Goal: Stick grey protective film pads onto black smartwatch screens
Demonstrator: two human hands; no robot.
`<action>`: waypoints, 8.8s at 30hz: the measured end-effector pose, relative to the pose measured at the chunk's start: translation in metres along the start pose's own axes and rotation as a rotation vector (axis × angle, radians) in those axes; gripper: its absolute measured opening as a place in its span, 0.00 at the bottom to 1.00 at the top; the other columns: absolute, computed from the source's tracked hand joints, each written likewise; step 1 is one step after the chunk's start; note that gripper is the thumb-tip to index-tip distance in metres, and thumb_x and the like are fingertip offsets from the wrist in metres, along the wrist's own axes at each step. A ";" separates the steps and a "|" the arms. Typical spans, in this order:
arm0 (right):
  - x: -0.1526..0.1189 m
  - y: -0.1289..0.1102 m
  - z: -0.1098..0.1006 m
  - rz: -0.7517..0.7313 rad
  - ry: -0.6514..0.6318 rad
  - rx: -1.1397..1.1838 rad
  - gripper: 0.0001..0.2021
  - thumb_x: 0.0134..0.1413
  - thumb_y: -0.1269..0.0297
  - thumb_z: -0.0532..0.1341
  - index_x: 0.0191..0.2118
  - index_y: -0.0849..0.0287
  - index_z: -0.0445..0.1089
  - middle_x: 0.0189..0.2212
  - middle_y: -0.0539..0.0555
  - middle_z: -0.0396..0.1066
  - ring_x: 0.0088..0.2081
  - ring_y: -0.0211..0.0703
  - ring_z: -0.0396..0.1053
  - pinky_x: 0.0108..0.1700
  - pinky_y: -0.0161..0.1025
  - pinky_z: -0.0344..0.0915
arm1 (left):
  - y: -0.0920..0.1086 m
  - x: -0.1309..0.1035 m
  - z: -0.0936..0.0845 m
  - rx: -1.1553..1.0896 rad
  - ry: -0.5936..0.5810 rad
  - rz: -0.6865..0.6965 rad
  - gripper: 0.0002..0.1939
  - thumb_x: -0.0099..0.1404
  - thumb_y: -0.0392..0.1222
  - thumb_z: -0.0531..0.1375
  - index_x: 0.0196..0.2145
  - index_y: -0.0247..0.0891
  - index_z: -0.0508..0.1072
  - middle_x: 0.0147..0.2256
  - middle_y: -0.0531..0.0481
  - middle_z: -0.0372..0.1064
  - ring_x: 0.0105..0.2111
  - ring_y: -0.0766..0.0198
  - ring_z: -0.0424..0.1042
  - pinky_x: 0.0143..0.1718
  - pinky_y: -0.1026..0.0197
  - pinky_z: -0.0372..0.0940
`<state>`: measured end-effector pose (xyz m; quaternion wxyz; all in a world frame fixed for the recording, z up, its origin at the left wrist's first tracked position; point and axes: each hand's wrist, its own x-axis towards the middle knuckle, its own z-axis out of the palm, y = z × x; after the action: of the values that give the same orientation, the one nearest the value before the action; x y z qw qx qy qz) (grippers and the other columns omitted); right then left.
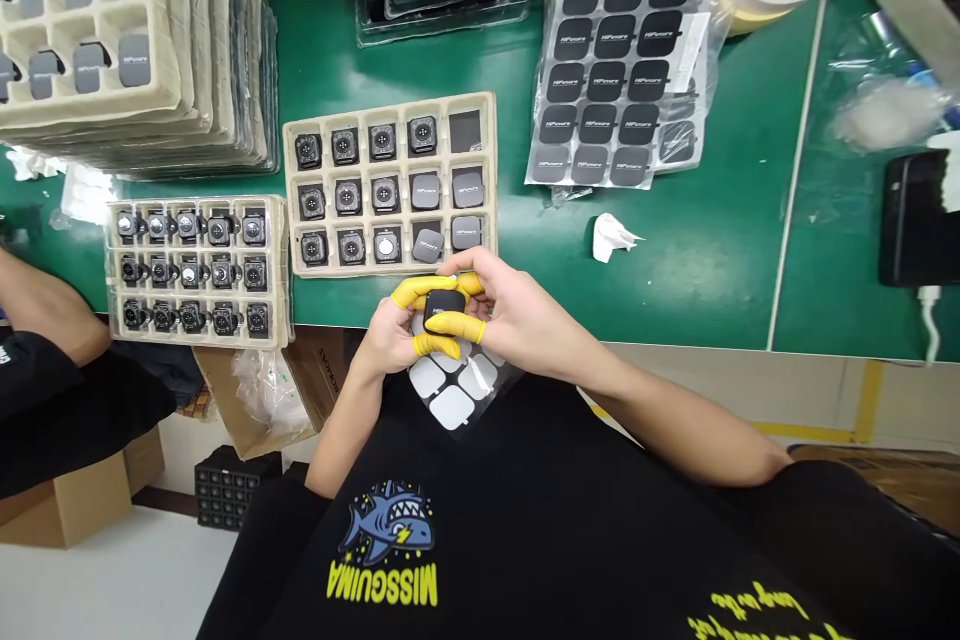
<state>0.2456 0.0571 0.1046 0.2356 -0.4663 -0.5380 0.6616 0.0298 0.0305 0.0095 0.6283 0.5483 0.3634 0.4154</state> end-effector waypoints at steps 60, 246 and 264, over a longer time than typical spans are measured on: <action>0.209 -0.009 -0.058 -0.089 0.373 -1.033 0.10 0.64 0.62 0.68 0.48 0.59 0.73 0.47 0.64 0.76 0.42 0.56 0.75 0.44 0.47 0.67 | -0.009 -0.073 -0.001 0.047 0.364 -0.182 0.40 0.70 0.65 0.71 0.69 0.37 0.70 0.37 0.52 0.72 0.37 0.63 0.71 0.48 0.56 0.68; 0.016 0.013 -0.028 -1.159 0.211 -1.034 0.12 0.74 0.77 0.61 0.55 0.61 0.79 0.34 0.54 0.78 0.42 0.48 0.73 0.37 0.45 0.68 | 0.019 0.014 -0.024 -0.064 -0.065 -0.105 0.41 0.56 0.60 0.82 0.60 0.42 0.77 0.50 0.43 0.82 0.47 0.54 0.84 0.51 0.55 0.80; 0.002 -0.003 -0.053 -1.105 -0.020 -1.106 0.14 0.78 0.78 0.56 0.54 0.63 0.79 0.35 0.54 0.78 0.40 0.45 0.74 0.39 0.43 0.71 | 0.015 0.011 -0.031 -0.121 -0.076 -0.040 0.38 0.58 0.55 0.82 0.61 0.44 0.77 0.47 0.47 0.83 0.40 0.60 0.84 0.43 0.61 0.78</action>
<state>0.2897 0.0858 0.1070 0.2592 -0.1744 -0.9458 0.0883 0.0034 0.0533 0.0205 0.6818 0.5174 0.3241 0.4030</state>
